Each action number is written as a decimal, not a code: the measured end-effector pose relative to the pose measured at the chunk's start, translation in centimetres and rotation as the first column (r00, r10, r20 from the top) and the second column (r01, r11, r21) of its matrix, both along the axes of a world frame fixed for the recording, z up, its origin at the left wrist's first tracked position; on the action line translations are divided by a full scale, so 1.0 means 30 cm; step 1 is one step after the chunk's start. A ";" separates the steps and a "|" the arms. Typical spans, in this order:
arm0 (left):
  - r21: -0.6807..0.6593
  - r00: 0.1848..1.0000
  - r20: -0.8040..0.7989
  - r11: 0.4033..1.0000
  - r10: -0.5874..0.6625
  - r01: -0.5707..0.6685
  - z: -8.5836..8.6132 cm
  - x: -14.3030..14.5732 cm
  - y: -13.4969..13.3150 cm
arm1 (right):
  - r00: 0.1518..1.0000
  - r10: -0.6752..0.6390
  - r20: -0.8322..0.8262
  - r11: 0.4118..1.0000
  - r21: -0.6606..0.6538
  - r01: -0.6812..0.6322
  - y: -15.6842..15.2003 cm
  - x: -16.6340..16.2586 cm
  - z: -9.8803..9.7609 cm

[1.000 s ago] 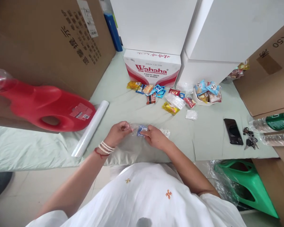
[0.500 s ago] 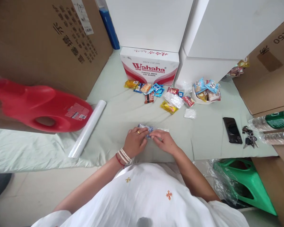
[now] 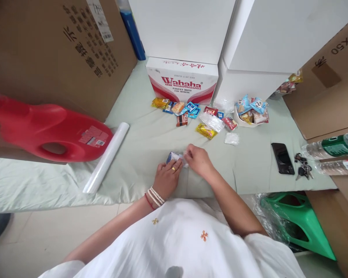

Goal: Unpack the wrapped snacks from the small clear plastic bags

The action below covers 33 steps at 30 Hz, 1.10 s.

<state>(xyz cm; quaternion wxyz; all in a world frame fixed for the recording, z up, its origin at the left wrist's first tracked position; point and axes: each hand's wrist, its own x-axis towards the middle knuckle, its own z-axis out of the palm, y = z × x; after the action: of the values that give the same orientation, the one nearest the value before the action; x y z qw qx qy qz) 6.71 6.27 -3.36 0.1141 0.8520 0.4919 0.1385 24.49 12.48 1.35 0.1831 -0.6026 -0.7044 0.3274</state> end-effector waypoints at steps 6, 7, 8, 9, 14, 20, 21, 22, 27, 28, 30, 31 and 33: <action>-0.025 0.999 0.046 0.999 -0.019 0.020 -0.019 -0.043 -0.006 | 0.979 0.124 0.161 0.990 -0.093 -0.110 0.109 -0.232 -0.011; -0.031 0.994 0.107 0.999 -0.033 0.037 -0.021 -0.070 -0.015 | 0.974 0.129 0.187 0.990 -0.084 -0.115 0.114 -0.240 -0.018; -0.031 0.982 0.186 0.998 -0.042 0.049 -0.022 -0.099 -0.025 | 0.969 0.132 0.210 0.990 -0.069 -0.120 0.114 -0.242 -0.023; -0.031 0.961 0.276 0.999 -0.030 0.040 -0.022 -0.128 -0.035 | 0.963 0.135 0.233 0.991 -0.053 -0.126 0.109 -0.240 -0.027; -0.319 0.641 0.566 0.854 0.519 -0.410 -0.011 -0.188 -0.012 | 0.909 0.199 0.367 0.976 0.014 -0.219 0.023 -0.260 -0.019; -0.611 0.434 0.662 0.775 0.611 -0.159 0.016 -0.111 0.044 | 0.841 0.227 0.491 0.958 0.045 -0.285 -0.053 -0.289 -0.009; -0.611 0.422 0.677 0.780 0.603 -0.133 0.022 -0.104 0.039 | 0.838 0.216 0.501 0.960 0.048 -0.276 -0.057 -0.282 -0.013; -0.616 0.408 0.691 0.782 0.596 -0.099 0.029 -0.100 0.031 | 0.835 0.204 0.511 0.962 0.054 -0.268 -0.062 -0.271 -0.019; -0.647 0.393 0.692 0.762 0.605 -0.033 0.034 -0.144 -0.007 | 0.908 0.094 0.408 0.969 0.172 -0.178 -0.103 -0.153 -0.062; -0.642 0.408 0.678 0.763 0.611 -0.076 0.028 -0.166 -0.014 | 0.947 0.030 0.319 0.968 0.225 -0.107 -0.107 -0.101 -0.069; -0.618 0.447 0.636 0.762 0.629 -0.193 0.007 -0.217 -0.034 | 0.986 -0.160 0.050 0.939 0.317 0.136 -0.098 0.048 -0.080; -0.602 0.470 0.605 0.756 0.643 -0.257 -0.006 -0.244 -0.048 | 0.958 -0.267 -0.110 0.901 0.324 0.288 -0.081 0.144 -0.084; -0.566 0.519 0.529 0.735 0.672 -0.374 -0.031 -0.292 -0.082 | 0.779 -0.485 -0.397 0.766 0.237 0.598 -0.023 0.362 -0.089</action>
<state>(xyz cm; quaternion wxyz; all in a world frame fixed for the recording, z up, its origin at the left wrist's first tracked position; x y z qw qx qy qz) -2.05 3.82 -4.30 0.4080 0.4970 0.6635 0.3824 35.36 11.79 -1.32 0.4839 -0.6796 -0.5057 0.2195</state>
